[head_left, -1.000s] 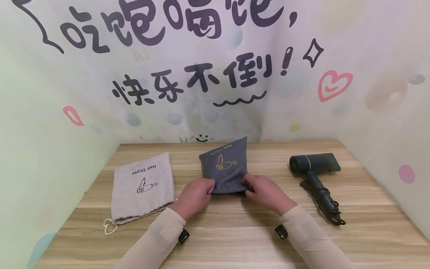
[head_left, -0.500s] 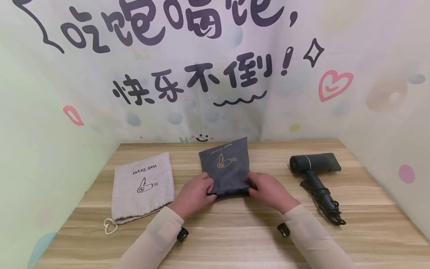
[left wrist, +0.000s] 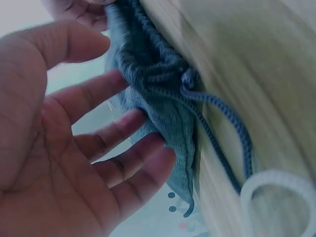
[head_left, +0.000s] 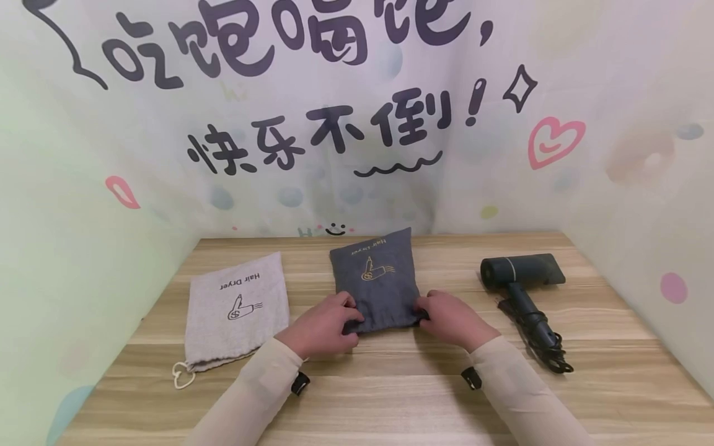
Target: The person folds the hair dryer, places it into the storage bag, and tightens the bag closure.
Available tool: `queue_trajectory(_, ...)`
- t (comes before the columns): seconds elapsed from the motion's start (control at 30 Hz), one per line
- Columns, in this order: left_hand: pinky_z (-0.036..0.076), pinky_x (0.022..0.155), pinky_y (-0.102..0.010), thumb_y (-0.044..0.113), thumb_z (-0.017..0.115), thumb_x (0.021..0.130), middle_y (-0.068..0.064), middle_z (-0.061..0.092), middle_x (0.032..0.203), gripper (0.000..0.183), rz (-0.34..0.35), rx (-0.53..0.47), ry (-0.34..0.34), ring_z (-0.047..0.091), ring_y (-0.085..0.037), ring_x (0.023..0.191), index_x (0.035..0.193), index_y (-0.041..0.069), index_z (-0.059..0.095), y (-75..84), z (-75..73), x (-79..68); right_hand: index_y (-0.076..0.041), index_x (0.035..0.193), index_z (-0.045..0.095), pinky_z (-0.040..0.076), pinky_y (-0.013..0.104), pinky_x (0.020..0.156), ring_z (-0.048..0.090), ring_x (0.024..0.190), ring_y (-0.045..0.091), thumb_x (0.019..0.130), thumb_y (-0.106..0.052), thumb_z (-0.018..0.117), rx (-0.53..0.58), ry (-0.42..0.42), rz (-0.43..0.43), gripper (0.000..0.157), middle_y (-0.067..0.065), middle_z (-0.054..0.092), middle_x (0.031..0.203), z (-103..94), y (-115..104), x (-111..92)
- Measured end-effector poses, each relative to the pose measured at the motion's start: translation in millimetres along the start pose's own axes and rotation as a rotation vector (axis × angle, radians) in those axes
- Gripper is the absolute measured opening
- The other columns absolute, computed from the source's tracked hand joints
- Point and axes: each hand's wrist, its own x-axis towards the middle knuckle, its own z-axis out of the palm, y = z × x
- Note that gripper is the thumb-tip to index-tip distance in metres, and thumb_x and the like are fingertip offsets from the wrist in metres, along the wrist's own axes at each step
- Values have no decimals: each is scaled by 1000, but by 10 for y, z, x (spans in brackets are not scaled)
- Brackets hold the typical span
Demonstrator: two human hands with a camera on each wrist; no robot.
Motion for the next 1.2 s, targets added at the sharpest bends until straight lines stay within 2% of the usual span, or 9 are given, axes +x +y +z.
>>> queue_trajectory(0.17, 47, 89, -36, 8, 60, 89, -5, 54, 108, 30, 28, 10, -16, 53, -20, 96, 115, 8, 73, -18, 20, 16, -6, 97, 71, 49, 39, 71, 53, 73, 17, 90, -14, 70, -14, -17, 11, 11, 4, 56, 86, 7, -17, -15)
queue_trajectory(0.33, 48, 80, -32, 6, 63, 90, -1, 54, 98, 26, 23, 41, -17, 51, -14, 84, 113, 10, 74, -40, 55, 30, -3, 103, 69, 49, 41, 73, 55, 78, 22, 91, -26, 72, -19, 82, 39, 27, 8, 56, 93, 14, -69, 34)
queue_trajectory(0.43, 49, 79, -32, 7, 66, 89, 0, 53, 95, 21, 16, 68, -11, 52, -14, 81, 108, 12, 73, -46, 70, 41, 0, 115, 65, 51, 43, 78, 61, 86, 27, 90, -28, 74, -21, 121, 24, 38, 11, 61, 101, 37, -108, 73)
queue_trajectory(0.57, 50, 79, -33, 10, 69, 87, 1, 54, 93, 15, 6, 87, 0, 54, -15, 81, 102, 13, 71, -45, 78, 49, 0, 132, 57, 50, 48, 90, 64, 106, 35, 90, -26, 73, 1, 93, 8, 52, 20, 64, 122, 75, -140, 111)
queue_trajectory(0.67, 50, 80, -33, 11, 71, 86, 1, 55, 93, 14, 3, 78, 7, 56, -15, 83, 101, 12, 71, -42, 78, 49, -1, 139, 53, 49, 49, 94, 62, 112, 37, 92, -25, 72, 21, 54, 19, 56, 22, 60, 130, 97, -144, 128)
queue_trajectory(0.77, 50, 81, -34, 10, 71, 86, -1, 57, 94, 15, 6, 64, 11, 57, -17, 85, 101, 11, 71, -38, 81, 52, -2, 140, 52, 49, 49, 94, 62, 112, 36, 92, -24, 72, 32, 37, 27, 57, 23, 60, 129, 105, -139, 128)
queue_trajectory(1.03, 52, 82, -38, 2, 70, 84, -9, 68, 95, 18, -2, 79, 19, 64, -25, 90, 102, 3, 70, -30, 107, 71, -2, 137, 54, 52, 47, 87, 66, 101, 34, 90, -22, 74, 32, 45, -2, 55, 22, 67, 115, 127, -125, 120)
queue_trajectory(1.2, 52, 83, -41, 1, 69, 83, -15, 69, 97, 26, -20, 76, 18, 65, -29, 92, 108, -2, 68, -39, 136, 87, -1, 137, 54, 52, 47, 88, 66, 102, 33, 89, -21, 74, 32, 32, -5, 55, 22, 66, 117, 122, -134, 116)
